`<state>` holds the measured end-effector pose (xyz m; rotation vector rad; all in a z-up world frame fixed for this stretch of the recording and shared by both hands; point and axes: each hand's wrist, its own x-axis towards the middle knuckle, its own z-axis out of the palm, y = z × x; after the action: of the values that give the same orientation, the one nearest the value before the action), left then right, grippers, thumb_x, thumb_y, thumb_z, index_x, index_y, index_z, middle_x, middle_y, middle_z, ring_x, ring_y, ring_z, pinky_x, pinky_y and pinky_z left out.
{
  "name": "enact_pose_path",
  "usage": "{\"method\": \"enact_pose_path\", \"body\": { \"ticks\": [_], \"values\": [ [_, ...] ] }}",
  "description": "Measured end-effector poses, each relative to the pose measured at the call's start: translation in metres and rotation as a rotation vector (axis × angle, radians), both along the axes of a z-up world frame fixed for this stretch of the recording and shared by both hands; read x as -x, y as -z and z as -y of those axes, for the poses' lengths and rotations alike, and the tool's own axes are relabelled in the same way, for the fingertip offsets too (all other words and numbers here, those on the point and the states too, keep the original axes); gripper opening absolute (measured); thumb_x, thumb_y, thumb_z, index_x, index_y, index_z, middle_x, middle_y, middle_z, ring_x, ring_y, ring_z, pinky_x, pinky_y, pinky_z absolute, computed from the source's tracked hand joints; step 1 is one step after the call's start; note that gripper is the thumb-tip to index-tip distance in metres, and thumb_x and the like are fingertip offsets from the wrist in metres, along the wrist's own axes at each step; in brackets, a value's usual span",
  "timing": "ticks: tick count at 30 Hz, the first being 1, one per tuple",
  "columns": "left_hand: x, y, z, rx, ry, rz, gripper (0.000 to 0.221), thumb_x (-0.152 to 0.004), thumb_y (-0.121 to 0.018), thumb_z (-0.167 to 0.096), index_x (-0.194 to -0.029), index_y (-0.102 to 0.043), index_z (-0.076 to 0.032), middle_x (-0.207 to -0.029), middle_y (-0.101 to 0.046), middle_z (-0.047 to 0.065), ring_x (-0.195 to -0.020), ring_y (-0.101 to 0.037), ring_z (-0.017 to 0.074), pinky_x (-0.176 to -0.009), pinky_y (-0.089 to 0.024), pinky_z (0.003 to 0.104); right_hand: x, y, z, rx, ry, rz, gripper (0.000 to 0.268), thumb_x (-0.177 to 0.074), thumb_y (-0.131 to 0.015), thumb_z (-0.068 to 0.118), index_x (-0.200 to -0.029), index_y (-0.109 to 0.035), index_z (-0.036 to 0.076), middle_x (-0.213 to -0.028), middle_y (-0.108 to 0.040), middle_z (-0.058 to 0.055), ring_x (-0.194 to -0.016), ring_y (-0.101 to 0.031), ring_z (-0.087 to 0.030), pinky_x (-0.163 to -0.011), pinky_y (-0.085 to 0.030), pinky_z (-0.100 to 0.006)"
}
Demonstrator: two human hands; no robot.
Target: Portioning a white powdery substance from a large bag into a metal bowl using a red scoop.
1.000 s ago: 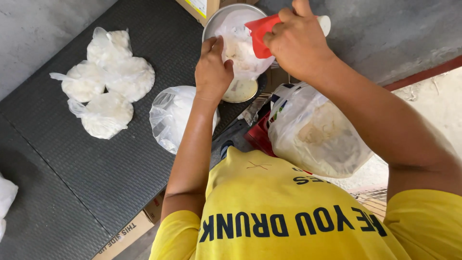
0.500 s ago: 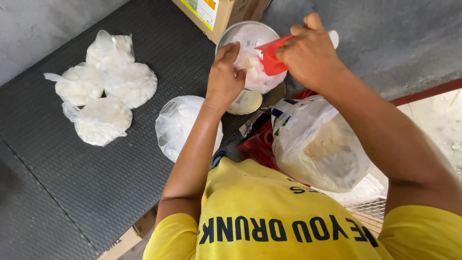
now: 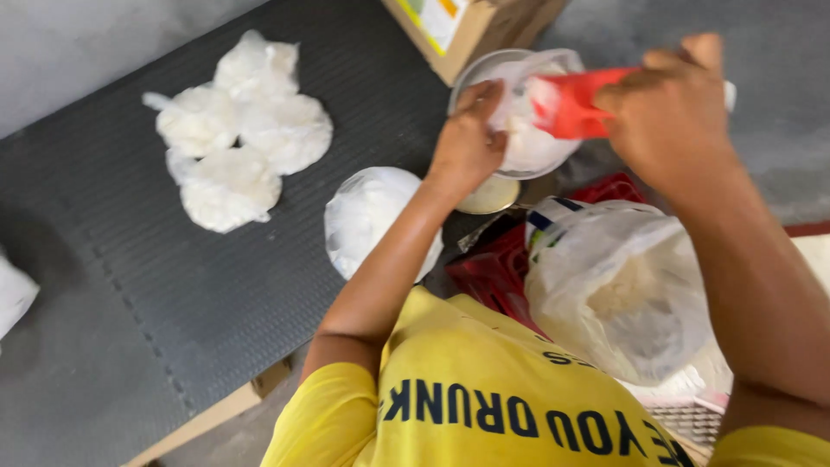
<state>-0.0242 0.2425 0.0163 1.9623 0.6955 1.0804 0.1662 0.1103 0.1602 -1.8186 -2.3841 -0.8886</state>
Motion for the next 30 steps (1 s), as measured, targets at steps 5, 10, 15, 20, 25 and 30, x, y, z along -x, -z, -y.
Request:
{"method": "enact_pose_path", "body": {
  "ticks": [5,10,15,20,25,30],
  "values": [
    [0.000,0.007,0.002,-0.044,0.010,-0.007,0.070,-0.078,-0.075,-0.001,-0.145,-0.054,-0.001,-0.146,-0.055,0.021,-0.081,-0.073,0.0283,-0.087,-0.059,0.036,-0.017,0.032,0.020,-0.025,0.109,0.047,0.006,-0.083,-0.071,0.019,-0.081,-0.066,0.020,-0.079,-0.065,0.005,-0.084,-0.055,-0.015,-0.096,-0.035,-0.037],
    [0.009,0.002,0.007,0.022,0.099,-0.084,0.073,-0.083,-0.075,-0.005,-0.151,-0.048,-0.005,-0.151,-0.054,0.017,-0.084,-0.076,0.0217,-0.088,-0.063,0.032,-0.008,0.048,0.045,-0.034,0.270,-0.080,0.009,-0.080,-0.072,0.014,-0.086,-0.068,0.020,-0.083,-0.066,0.005,-0.082,-0.053,-0.015,-0.096,-0.036,-0.034],
    [0.025,-0.035,0.023,0.068,0.006,-0.163,0.079,-0.085,-0.077,-0.012,-0.155,-0.041,-0.010,-0.160,-0.038,0.023,-0.108,-0.073,0.0284,-0.078,-0.065,0.035,-0.010,0.065,0.070,-0.257,0.257,-0.574,0.016,-0.085,-0.084,0.011,-0.099,-0.077,0.009,-0.085,-0.067,-0.006,-0.085,-0.057,-0.024,-0.100,-0.036,-0.042],
    [0.028,-0.041,0.049,-0.357,-0.159,-0.128,0.077,-0.091,-0.083,-0.014,-0.158,-0.045,-0.009,-0.165,-0.028,0.026,-0.147,-0.045,0.0447,-0.118,-0.047,0.047,-0.014,0.092,0.105,-0.351,0.381,-1.172,0.015,-0.092,-0.088,0.009,-0.098,-0.076,0.002,-0.090,-0.072,-0.004,-0.084,-0.060,-0.013,-0.085,-0.045,-0.034],
    [0.015,-0.066,0.105,-0.396,-0.061,-0.067,0.062,-0.105,-0.078,-0.010,-0.159,-0.049,-0.013,-0.167,-0.027,0.018,-0.152,-0.037,0.0349,-0.125,-0.036,0.042,-0.020,0.109,0.193,-0.422,0.414,-1.612,0.011,-0.100,-0.083,-0.003,-0.105,-0.073,-0.003,-0.094,-0.071,0.000,-0.082,-0.059,-0.002,-0.074,-0.049,-0.020],
    [-0.021,-0.036,0.140,-0.191,0.278,-0.004,0.040,-0.106,-0.072,-0.006,-0.145,-0.068,-0.014,-0.160,-0.046,0.014,-0.148,-0.050,0.0293,-0.122,-0.045,0.037,-0.021,0.073,0.279,-0.569,0.410,-1.779,0.010,-0.100,-0.078,-0.008,-0.104,-0.071,-0.003,-0.093,-0.075,-0.004,-0.081,-0.067,-0.004,-0.073,-0.054,-0.019]
  ]
}}
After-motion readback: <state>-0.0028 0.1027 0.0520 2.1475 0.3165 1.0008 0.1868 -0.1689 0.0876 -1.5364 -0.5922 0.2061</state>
